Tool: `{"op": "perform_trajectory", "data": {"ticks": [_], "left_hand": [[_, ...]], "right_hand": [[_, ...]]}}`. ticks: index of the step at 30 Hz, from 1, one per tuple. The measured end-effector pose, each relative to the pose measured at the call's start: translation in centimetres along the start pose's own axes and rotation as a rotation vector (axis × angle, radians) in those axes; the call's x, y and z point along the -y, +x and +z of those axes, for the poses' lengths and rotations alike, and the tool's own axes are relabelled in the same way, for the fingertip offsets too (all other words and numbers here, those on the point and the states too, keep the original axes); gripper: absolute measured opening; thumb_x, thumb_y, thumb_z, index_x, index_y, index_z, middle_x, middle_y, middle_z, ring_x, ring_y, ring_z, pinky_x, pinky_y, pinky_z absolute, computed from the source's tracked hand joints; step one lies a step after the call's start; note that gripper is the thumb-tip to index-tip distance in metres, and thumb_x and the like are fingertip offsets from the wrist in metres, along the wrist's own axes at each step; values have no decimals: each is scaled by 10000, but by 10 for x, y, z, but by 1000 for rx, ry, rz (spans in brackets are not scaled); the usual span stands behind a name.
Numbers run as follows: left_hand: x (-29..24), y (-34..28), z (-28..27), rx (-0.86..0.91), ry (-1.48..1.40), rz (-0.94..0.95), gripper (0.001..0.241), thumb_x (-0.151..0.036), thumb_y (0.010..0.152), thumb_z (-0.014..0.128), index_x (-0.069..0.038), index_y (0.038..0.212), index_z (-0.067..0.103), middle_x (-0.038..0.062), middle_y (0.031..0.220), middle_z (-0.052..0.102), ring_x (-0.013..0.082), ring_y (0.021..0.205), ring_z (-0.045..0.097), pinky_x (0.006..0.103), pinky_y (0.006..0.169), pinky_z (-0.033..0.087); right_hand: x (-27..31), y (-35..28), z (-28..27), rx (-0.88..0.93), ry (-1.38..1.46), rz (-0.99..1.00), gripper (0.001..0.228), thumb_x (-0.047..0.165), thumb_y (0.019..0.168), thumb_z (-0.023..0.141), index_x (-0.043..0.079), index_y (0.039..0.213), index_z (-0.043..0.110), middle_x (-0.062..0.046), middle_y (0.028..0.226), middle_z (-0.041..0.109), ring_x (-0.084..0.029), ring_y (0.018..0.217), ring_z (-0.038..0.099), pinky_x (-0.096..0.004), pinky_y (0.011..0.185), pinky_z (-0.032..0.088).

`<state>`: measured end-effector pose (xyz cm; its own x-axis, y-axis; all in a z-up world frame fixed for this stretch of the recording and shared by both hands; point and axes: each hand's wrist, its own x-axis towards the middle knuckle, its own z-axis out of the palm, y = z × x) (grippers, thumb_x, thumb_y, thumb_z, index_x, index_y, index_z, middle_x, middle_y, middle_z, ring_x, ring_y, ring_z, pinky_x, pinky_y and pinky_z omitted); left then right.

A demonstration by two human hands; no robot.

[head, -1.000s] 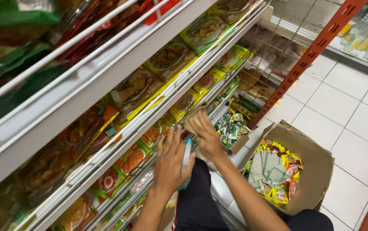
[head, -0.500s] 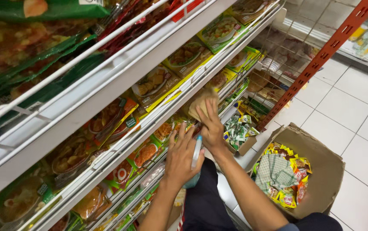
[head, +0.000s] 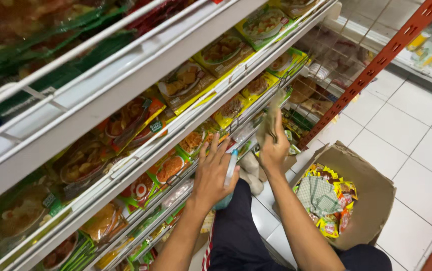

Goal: The person cleans retail shelves using a spray bottle and a cloth. They spray cleaning solution onto the shelves and wipe the surfaces, including the undersides and front edges of the metal racks, while moving packets of food aside.

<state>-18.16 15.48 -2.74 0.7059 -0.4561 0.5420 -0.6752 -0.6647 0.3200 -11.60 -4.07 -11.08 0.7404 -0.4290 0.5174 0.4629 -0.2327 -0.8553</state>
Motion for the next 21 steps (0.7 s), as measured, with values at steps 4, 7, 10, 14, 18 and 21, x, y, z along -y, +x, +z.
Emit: {"op": "perform_trajectory", "data": {"ticks": [4, 7, 10, 14, 18, 21], "left_hand": [[6, 0, 3, 8, -14, 15, 306, -230, 905, 660, 43, 1041, 635, 268, 1432, 540, 475, 1466, 367, 627, 1170, 272], [11, -6, -1, 21, -63, 16, 324, -225, 904, 662, 38, 1092, 647, 245, 1378, 577, 469, 1463, 388, 620, 1186, 281], [13, -3, -3, 18, -74, 33, 351, -223, 885, 669, 37, 1121, 654, 234, 1355, 594, 469, 1462, 389, 616, 1187, 279], [9, -9, -3, 1, -55, 33, 316, -228, 894, 677, 23, 1084, 655, 246, 1382, 587, 475, 1464, 382, 610, 1186, 274], [8, -6, 1, 2, -32, 30, 316, -236, 890, 680, 32, 1055, 643, 247, 1384, 587, 471, 1465, 384, 614, 1191, 269], [6, -6, 0, 9, -37, 28, 311, -226, 884, 675, 29, 1061, 649, 248, 1358, 597, 473, 1461, 388, 615, 1189, 268]], "right_hand": [[18, -13, 32, 219, -116, -188, 673, -113, 845, 377, 55, 1469, 565, -277, 1617, 390, -367, 1465, 475, -407, 1210, 395], [-2, -32, 41, 219, -252, -351, 612, -82, 836, 480, 74, 1408, 629, -246, 1551, 498, -391, 1488, 458, -441, 1233, 372], [-16, -40, 20, 311, -296, -393, 532, -32, 840, 545, 56, 1354, 649, -277, 1512, 495, -407, 1445, 466, -419, 1194, 397], [-21, -39, -4, 232, -317, 69, 570, -28, 823, 528, 83, 1363, 673, -214, 1385, 643, -366, 1236, 643, -388, 1072, 498], [-16, -23, 3, -49, -251, -19, 456, -6, 931, 626, 89, 1376, 634, -197, 1304, 695, -368, 1182, 682, -379, 1053, 511], [8, -24, 21, 109, -333, -263, 517, -48, 851, 618, 116, 1339, 664, -187, 1254, 639, -342, 1141, 649, -368, 1017, 510]]}}
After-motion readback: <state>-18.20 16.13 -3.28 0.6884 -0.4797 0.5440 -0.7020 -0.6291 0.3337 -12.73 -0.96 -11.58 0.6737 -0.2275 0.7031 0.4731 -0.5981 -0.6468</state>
